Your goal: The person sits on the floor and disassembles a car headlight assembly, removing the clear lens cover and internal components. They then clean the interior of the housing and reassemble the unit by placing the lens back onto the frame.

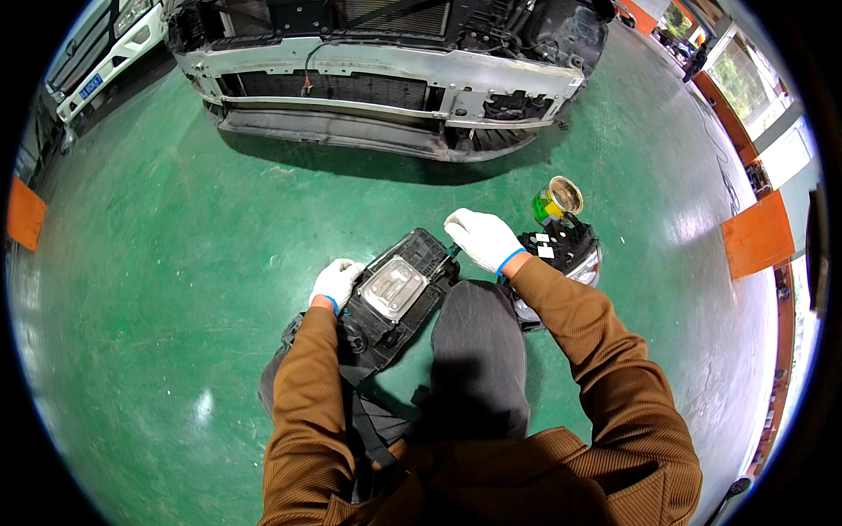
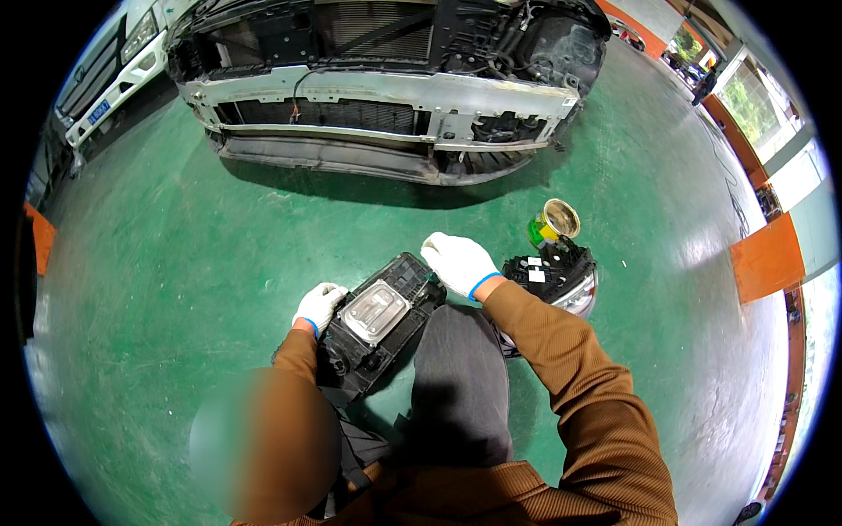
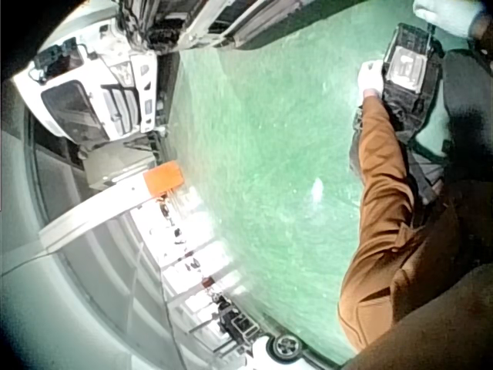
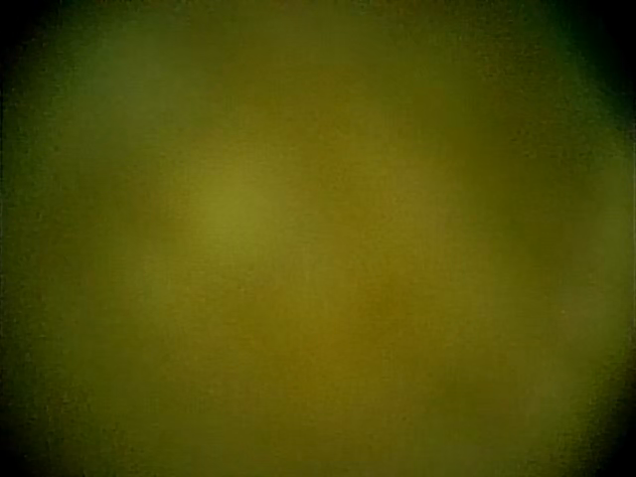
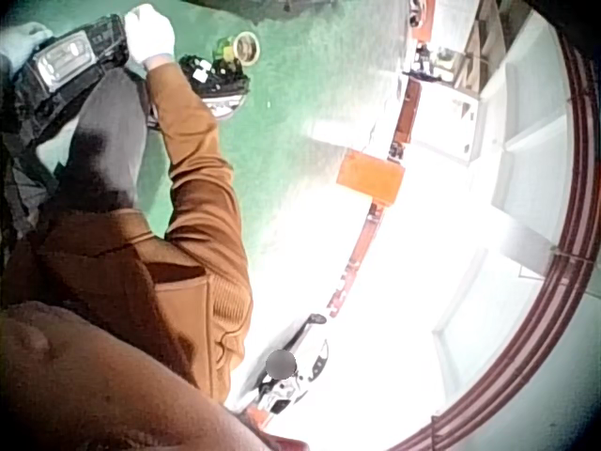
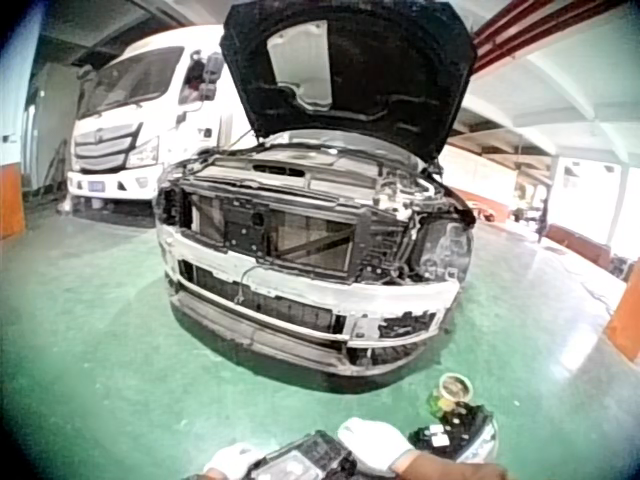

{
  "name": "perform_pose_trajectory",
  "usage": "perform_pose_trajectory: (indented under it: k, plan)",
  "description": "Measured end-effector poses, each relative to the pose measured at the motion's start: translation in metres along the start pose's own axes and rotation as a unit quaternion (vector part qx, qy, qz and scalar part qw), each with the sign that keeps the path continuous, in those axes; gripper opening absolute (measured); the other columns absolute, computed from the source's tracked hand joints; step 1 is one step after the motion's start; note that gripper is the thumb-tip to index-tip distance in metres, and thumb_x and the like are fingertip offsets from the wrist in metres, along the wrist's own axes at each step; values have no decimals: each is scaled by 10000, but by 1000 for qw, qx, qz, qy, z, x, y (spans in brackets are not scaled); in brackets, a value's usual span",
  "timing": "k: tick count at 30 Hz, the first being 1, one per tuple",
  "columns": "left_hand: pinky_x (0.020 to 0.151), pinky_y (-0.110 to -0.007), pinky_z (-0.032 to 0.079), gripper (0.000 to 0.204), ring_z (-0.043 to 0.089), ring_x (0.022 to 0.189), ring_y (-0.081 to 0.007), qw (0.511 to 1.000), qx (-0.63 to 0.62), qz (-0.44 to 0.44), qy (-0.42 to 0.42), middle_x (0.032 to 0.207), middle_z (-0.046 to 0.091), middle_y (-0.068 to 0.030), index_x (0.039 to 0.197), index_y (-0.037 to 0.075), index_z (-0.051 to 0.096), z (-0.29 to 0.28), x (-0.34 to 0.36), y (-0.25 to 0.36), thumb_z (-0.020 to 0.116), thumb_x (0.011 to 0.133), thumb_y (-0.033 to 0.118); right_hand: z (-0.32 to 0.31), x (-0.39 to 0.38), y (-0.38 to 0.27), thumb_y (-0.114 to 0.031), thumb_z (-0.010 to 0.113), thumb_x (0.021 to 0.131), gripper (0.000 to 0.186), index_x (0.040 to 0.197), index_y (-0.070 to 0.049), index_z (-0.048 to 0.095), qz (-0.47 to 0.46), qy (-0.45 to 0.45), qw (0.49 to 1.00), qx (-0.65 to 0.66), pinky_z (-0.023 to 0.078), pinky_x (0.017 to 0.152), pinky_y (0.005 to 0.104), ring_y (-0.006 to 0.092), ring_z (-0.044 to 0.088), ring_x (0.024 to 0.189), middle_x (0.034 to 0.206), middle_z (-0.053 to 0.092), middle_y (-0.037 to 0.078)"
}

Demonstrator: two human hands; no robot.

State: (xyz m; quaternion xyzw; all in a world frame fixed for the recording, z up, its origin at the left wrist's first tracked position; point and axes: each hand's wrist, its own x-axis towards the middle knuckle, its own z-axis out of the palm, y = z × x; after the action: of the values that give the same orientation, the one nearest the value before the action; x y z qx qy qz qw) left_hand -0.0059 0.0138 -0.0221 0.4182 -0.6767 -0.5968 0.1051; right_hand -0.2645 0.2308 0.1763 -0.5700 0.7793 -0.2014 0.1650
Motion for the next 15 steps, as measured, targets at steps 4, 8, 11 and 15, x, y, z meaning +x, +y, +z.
perform_pose_trajectory:
  k: [4, 8, 11, 15]
  plan:
    - [935, -324, 539, 385, 679, 995, -159, 1000, -18, -2, 6, 1107, 778, -62, 1241, 6, 747, 2, 0, 0, 761, 1012, 314, 8, -2, 17, -230, 590, 1021, 322, 1261, -48, 703, -98, 41, 994, 5, 531, 1059, 469, 398, 672, 1187, 1166, 721, 205]
    - [932, -327, 539, 378, 677, 990, -159, 1000, -13, 2, 12, 1099, 775, -62, 1235, 7, 747, 0, 2, -5, 758, 1013, 313, 7, -3, 13, -220, 574, 1029, 316, 1266, -52, 697, -28, 42, 999, -1, 529, 1069, 467, 400, 673, 1191, 1197, 722, 208]
    - [935, -327, 539, 384, 678, 994, -161, 1000, -5, -1, 7, 1107, 776, -67, 1235, 6, 746, -1, 1, -4, 757, 1013, 319, -4, 2, 1, -255, 584, 1033, 341, 1291, -63, 694, 90, -30, 994, -50, 522, 1082, 467, 402, 660, 1224, 1241, 704, 223]
    - [946, -331, 540, 415, 682, 1005, -168, 1000, 14, -4, -9, 1120, 780, -78, 1246, 3, 741, 0, -6, 12, 753, 1012, 345, 2, -4, 18, -187, 602, 949, 393, 1307, -64, 703, -49, 26, 998, 15, 509, 1101, 481, 408, 636, 1250, 1257, 687, 223]
